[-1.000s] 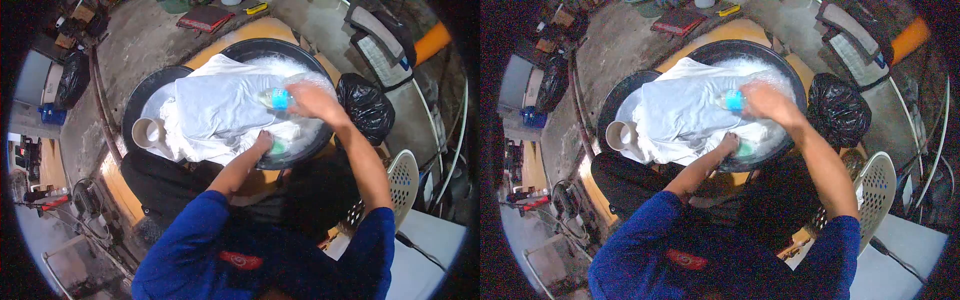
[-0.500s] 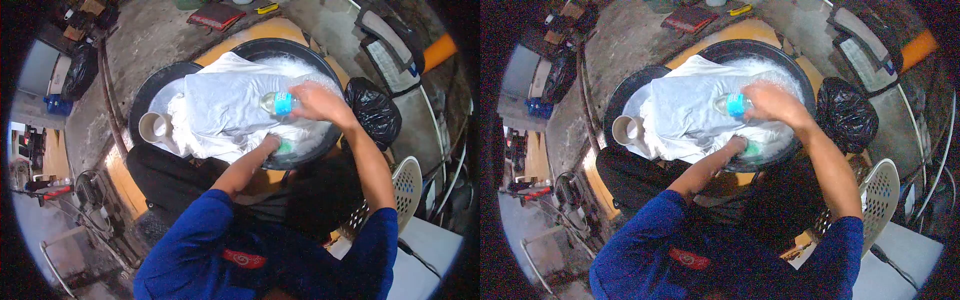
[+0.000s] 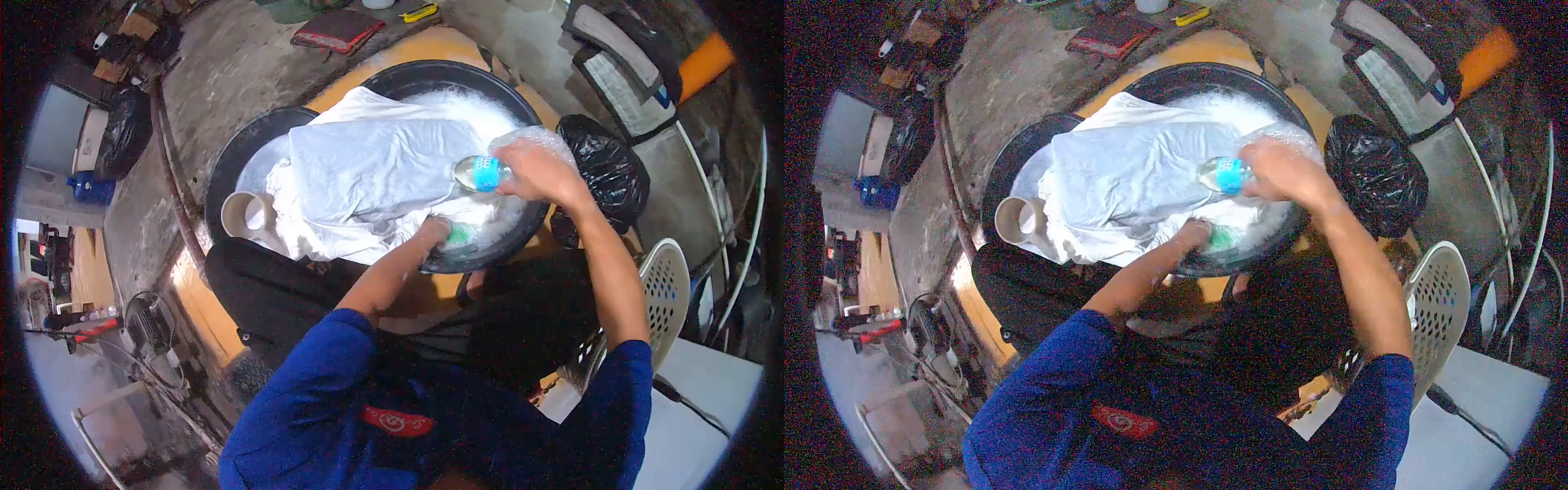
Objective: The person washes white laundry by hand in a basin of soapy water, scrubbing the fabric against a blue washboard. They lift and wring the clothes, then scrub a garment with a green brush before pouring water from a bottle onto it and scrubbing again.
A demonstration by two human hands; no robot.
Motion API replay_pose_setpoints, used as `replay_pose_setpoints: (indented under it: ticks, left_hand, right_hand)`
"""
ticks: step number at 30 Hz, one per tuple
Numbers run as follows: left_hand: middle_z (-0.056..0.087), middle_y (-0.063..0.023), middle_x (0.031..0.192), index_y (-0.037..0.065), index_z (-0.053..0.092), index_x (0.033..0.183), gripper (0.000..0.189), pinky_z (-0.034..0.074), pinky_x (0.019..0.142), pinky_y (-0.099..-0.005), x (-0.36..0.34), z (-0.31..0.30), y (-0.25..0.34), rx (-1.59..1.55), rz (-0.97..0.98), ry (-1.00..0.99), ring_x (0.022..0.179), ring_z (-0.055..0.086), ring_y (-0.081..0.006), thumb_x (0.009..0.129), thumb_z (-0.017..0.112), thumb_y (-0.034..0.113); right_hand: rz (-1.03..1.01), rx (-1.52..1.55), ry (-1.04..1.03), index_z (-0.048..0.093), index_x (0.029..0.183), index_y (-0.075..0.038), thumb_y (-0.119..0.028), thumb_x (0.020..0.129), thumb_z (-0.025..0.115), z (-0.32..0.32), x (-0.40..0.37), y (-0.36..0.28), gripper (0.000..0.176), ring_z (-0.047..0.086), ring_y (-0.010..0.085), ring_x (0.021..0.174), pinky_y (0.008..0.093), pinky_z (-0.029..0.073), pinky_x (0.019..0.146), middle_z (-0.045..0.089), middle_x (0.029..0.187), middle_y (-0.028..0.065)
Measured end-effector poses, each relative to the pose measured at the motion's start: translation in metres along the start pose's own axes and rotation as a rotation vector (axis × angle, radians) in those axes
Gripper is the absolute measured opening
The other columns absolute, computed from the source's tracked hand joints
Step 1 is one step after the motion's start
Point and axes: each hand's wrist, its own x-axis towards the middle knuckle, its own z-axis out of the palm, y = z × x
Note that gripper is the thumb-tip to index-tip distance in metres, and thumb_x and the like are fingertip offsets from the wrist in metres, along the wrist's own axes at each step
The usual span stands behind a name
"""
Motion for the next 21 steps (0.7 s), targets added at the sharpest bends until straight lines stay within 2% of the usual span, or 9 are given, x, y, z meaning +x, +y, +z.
replay_pose_setpoints:
  ticks: [1,4,7,10,13,16,19,21]
  left_hand:
    - [0.059,-0.0199,0.089,-0.006,0.05,0.092,0.036,0.046,0.074,-0.0363,-0.001,-0.003,0.001,0.003,0.013,-0.006,0.085,0.059,-0.0283,0.064,0.055,0.016]
    - [0.06,-0.0196,0.088,-0.006,0.051,0.09,0.035,0.046,0.072,-0.0365,0.001,0.003,-0.004,0.012,0.06,0.08,0.083,0.059,-0.0279,0.063,0.056,0.017]
    - [0.06,-0.0184,0.087,-0.005,0.052,0.089,0.035,0.046,0.071,-0.0365,0.005,0.012,-0.007,0.039,0.047,0.126,0.083,0.059,-0.0265,0.063,0.056,0.018]
    - [0.06,-0.0176,0.088,-0.004,0.053,0.09,0.033,0.046,0.071,-0.0357,0.011,0.02,-0.01,0.035,0.014,0.132,0.084,0.059,-0.0253,0.065,0.054,0.017]
    - [0.06,-0.0165,0.09,-0.003,0.053,0.092,0.031,0.046,0.071,-0.0348,0.013,0.018,-0.009,0.081,-0.011,0.092,0.084,0.059,-0.0244,0.068,0.051,0.017]
    - [0.06,-0.0157,0.093,-0.001,0.055,0.091,0.031,0.045,0.074,-0.0359,0.013,0.016,-0.008,0.051,-0.026,0.045,0.088,0.058,-0.024,0.068,0.054,0.019]
    - [0.06,-0.0151,0.095,0.001,0.056,0.089,0.028,0.044,0.076,-0.0378,0.012,0.015,-0.008,0.001,-0.04,0.045,0.09,0.057,-0.024,0.069,0.054,0.02]
    - [0.059,-0.0153,0.096,0.001,0.056,0.088,0.026,0.043,0.077,-0.0387,0.013,0.014,-0.007,0.01,-0.045,0.017,0.091,0.057,-0.0241,0.069,0.054,0.018]
  right_hand:
    - [0.008,-0.024,-0.022,0.055,0.096,0.001,-0.024,0.062,0.069,-0.001,-0.003,0.006,0.045,0.051,0.0354,0.092,0.04,0.039,0.082,0.057,0.092,0.0198]
    - [0.164,-0.051,0.112,0.056,0.09,0.001,-0.023,0.059,0.071,0.01,-0.01,0.023,0.041,0.052,0.0354,0.09,0.0401,0.04,0.081,0.057,0.088,0.0197]
    - [0.257,-0.064,-0.099,0.057,0.089,0.0,-0.021,0.057,0.072,0.005,-0.019,0.035,0.041,0.053,0.0349,0.088,0.0401,0.041,0.079,0.057,0.088,0.0201]
    - [0.316,-0.107,0.035,0.058,0.087,-0.001,-0.02,0.055,0.072,0.001,-0.033,0.035,0.039,0.055,0.0347,0.084,0.0402,0.043,0.075,0.058,0.086,0.0199]
    - [0.447,-0.182,-0.07,0.06,0.082,-0.002,-0.015,0.055,0.07,0.016,-0.043,0.061,0.032,0.057,0.034,0.078,0.0404,0.045,0.069,0.059,0.079,0.0187]
    - [0.553,-0.21,-0.141,0.062,0.073,-0.003,-0.016,0.052,0.071,0.02,-0.053,0.076,0.026,0.059,0.0325,0.07,0.0406,0.046,0.063,0.06,0.072,0.0178]
    - [0.571,-0.291,0.057,0.062,0.065,-0.003,-0.02,0.05,0.072,0.021,-0.064,0.073,0.025,0.06,0.0309,0.067,0.0403,0.046,0.06,0.06,0.068,0.0178]
    - [0.552,-0.29,-0.184,0.063,0.067,-0.003,-0.023,0.049,0.073,0.017,-0.066,0.073,0.028,0.06,0.0306,0.067,0.0398,0.046,0.06,0.06,0.068,0.0174]
